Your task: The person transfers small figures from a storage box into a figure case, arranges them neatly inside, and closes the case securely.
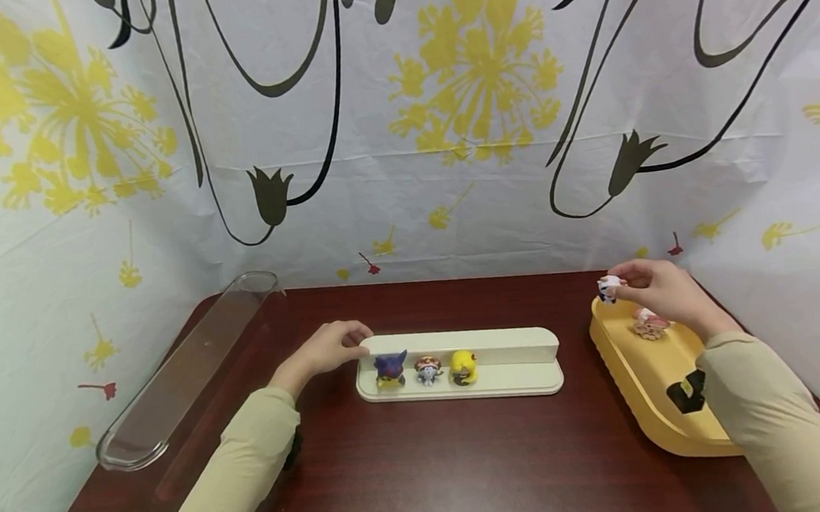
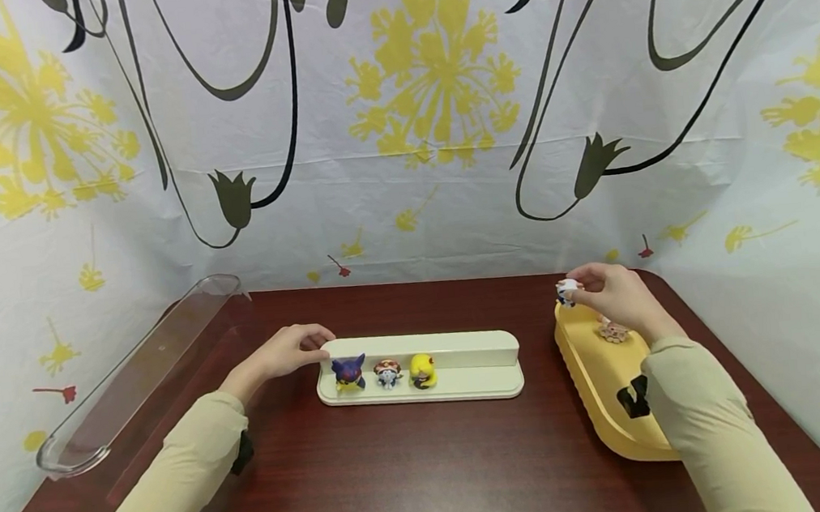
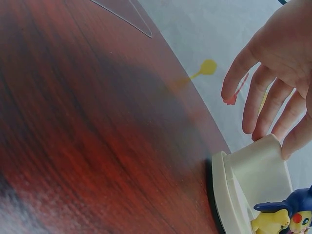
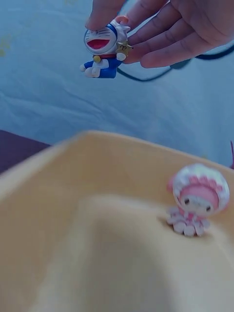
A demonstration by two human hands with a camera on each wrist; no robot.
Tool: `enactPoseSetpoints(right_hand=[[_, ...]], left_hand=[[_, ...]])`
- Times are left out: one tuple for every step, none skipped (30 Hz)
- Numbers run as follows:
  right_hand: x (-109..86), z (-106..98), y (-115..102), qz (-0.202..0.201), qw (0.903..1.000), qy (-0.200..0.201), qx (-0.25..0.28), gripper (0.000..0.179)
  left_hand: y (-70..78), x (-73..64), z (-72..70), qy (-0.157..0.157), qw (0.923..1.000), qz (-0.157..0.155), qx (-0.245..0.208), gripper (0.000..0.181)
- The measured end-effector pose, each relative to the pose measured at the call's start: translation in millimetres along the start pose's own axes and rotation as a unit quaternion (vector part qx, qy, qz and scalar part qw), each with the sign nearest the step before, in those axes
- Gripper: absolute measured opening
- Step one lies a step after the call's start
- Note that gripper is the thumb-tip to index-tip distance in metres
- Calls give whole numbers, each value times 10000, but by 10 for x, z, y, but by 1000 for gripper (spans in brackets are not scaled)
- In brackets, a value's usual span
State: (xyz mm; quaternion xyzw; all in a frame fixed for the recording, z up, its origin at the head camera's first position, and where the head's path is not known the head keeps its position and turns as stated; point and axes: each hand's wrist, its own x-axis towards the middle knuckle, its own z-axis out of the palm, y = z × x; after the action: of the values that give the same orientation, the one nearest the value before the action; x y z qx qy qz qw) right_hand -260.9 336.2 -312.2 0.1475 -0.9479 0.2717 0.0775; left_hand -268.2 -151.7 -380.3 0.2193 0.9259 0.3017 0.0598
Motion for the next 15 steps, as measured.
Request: enactPoseSetpoints(right_hand=[[5,-5,-31,-38,10000,-3,-8,38],[6,-11,-66,-71,10000,-5,-12,37],[9,-16,-99,-119,9999,3,-29,37],[11,-19,-133,-172,9998,25,-26,37],[15,-20,-163,-213,9998,42,-43,36],[17,-19,-191,-238,9997,65,-55,36],[21,-16,-217,-287,9995,80,-62,36],[25,-12,-242,-331,9994,101,-71,35],[29,-7,-265,-380,9992,121,-91,35],[32,0,-287,-412,9990,137,-100,34],[35,8,-307,-434,9989,146,-112,34],[37,18,-328,-455,9988,159,-105,34],[41,28,-349,-480,9987,167,-91,34],[44,39,-369,-499,9986,166,-50,33],[46,51,-387,-511,9986,161,-21,33]], left_hand=[[-1,0,-1,0,10000,14,-2,26],[-2,1,-2,1,10000,21,1,26],[-5,2,-1,4,10000,28,1,26],[-6,2,-1,7,10000,38,-2,26],[-8,3,1,5,10000,42,-1,26],[-8,3,2,12,10000,45,5,26],[-9,3,0,15,10000,53,1,25],[-7,2,-2,19,10000,60,-1,25],[-6,1,-2,23,10000,63,-9,25],[-5,0,-1,24,10000,61,-17,25],[-4,-1,0,25,10000,59,-20,25],[-3,-2,1,30,10000,52,-25,25],[-2,-3,0,34,10000,51,-31,25],[-2,-3,2,36,10000,47,-34,25],[-3,-4,5,39,10000,36,-36,26]])
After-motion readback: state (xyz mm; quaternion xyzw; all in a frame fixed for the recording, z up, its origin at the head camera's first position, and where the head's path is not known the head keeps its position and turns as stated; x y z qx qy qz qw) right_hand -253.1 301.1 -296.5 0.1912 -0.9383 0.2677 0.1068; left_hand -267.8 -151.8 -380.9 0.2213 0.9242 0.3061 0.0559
